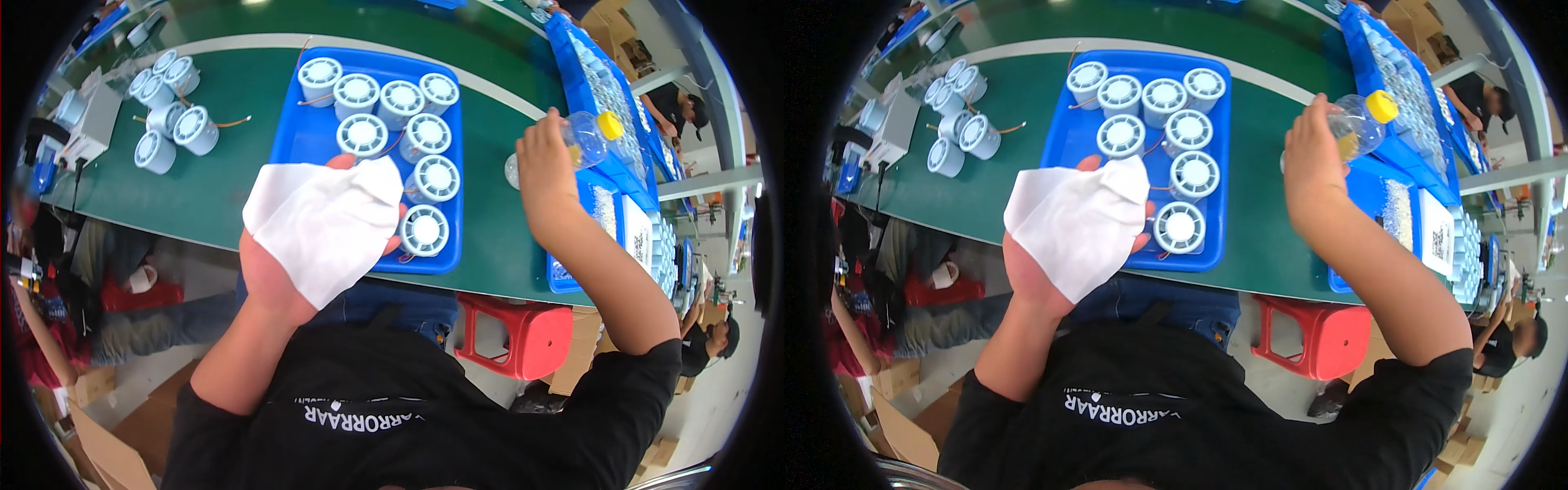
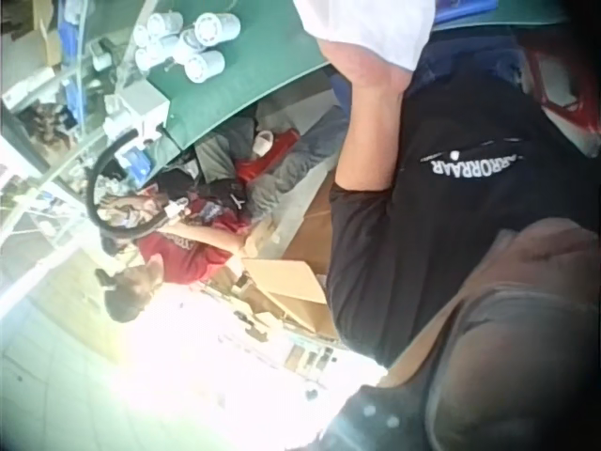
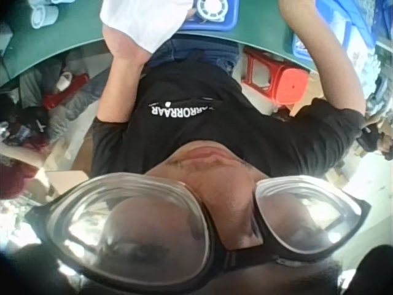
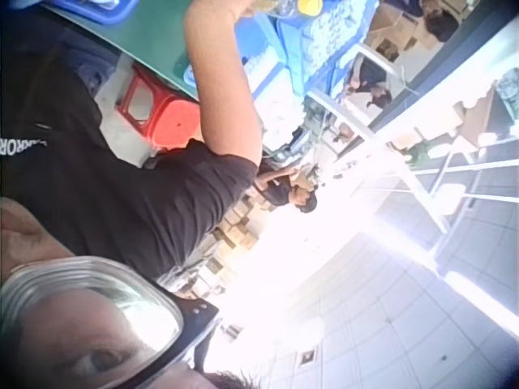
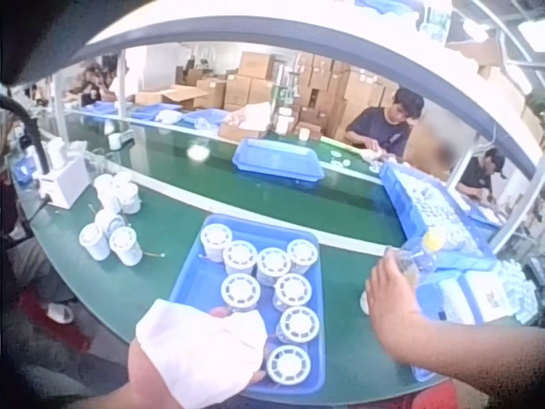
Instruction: Cleaning small white fan motors with a cloth and cleaning solution at a factory assembly line.
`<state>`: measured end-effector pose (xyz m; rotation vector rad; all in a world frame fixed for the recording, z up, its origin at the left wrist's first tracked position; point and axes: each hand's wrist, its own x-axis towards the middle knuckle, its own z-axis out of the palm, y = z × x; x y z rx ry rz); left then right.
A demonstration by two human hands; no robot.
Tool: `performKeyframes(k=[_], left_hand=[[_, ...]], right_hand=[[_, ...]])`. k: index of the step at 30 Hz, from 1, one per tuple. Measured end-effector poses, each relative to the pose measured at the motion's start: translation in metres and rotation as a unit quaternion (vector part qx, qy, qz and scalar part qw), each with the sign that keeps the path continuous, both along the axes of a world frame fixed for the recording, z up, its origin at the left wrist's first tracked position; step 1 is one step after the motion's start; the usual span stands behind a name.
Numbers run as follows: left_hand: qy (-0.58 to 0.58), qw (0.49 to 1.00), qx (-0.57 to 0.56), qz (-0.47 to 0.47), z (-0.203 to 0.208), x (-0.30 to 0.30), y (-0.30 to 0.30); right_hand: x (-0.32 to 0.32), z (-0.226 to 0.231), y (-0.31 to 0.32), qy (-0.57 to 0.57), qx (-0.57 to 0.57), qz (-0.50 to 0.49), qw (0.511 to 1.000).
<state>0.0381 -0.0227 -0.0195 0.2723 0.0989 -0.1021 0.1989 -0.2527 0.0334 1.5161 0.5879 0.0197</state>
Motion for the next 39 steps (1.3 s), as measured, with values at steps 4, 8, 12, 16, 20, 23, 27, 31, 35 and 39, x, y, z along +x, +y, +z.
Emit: performKeyframes(k=[4,8,12,16,20,23,27,31,35,39], left_hand=[[0.003,1.0,-0.015,-0.003,0.002,-0.001,0.001],[0.003,1.0,-0.018,-0.011,0.002,0.0,-0.001],[-0.002,1.0,0.007,-0.027,0.008,0.003,-0.005],[-0.004,0.996,0.085,-0.036,0.016,0.003,-0.008],[0.014,0.991,0.032,-0.127,0.029,0.007,-0.012],[-0.02,0.983,0.112,-0.142,0.032,0.011,-0.009],[-0.059,0.995,0.021,-0.073,0.021,0.022,0.016],[-0.09,0.995,0.024,0.02,0.016,0.033,0.046],[-0.095,0.993,0.054,0.044,0.015,0.047,0.061],[-0.122,0.99,0.027,0.064,0.01,0.074,0.081]], right_hand=[[0.003,0.004,-0.002,0.017,-0.05,-0.041,0.998],[-0.004,0.014,-0.008,0.046,0.045,-0.043,0.997],[-0.02,0.035,-0.015,0.022,0.201,0.041,0.978],[-0.046,0.051,0.001,0.336,0.784,-0.052,0.519],[-0.052,0.028,0.011,0.437,0.818,-0.019,0.375],[-0.029,0.028,0.027,0.405,0.848,-0.064,0.336],[0.038,0.002,0.052,0.374,0.837,-0.055,0.395],[0.115,-0.022,0.093,0.297,0.826,-0.044,0.477],[0.189,-0.03,0.125,0.247,0.788,-0.097,0.555],[0.249,-0.053,0.14,0.15,0.735,-0.089,0.655]])
